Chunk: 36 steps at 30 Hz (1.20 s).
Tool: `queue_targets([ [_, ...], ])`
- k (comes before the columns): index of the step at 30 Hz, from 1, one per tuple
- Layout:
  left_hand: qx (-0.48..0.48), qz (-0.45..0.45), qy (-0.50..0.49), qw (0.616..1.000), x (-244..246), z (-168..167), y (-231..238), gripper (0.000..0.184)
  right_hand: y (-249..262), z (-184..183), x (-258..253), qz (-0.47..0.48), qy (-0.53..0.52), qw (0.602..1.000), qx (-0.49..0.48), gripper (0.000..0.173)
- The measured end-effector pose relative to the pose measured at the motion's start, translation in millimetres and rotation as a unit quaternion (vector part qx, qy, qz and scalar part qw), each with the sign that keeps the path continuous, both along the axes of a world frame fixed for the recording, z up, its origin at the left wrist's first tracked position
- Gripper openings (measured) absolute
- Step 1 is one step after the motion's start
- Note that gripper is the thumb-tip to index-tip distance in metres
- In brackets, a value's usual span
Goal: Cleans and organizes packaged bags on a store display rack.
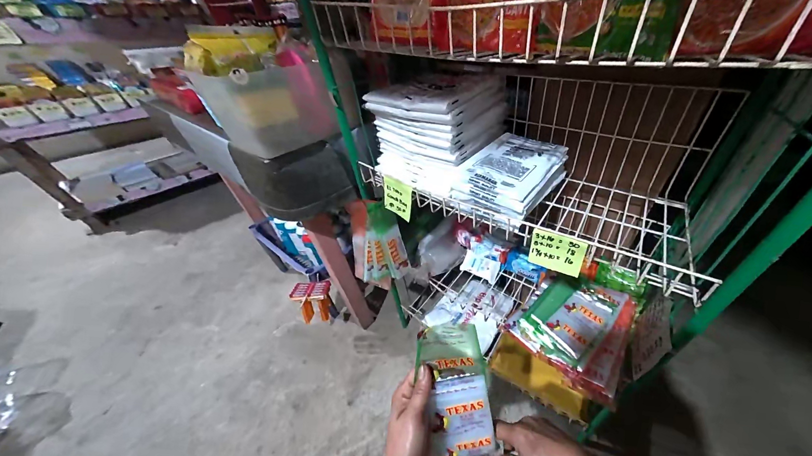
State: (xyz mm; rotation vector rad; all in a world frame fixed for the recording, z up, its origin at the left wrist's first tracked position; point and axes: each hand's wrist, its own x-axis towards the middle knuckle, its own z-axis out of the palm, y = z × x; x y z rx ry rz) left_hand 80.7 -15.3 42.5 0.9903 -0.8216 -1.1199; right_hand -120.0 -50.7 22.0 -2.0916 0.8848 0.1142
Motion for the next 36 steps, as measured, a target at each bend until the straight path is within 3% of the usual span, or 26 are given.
queue_targets([
  [28,-0.014,-0.002,-0.006,1.0,-2.8,-3.6,1.0,0.041,1.6,-0.7,-2.2,0.005,0.035,0.999,-0.027,0.052],
  [36,0.034,-0.003,0.111,0.993,-1.8,7.3,1.1,0.044,-1.0,-3.2,-4.9,-0.015,-0.029,0.999,0.017,0.048],
])
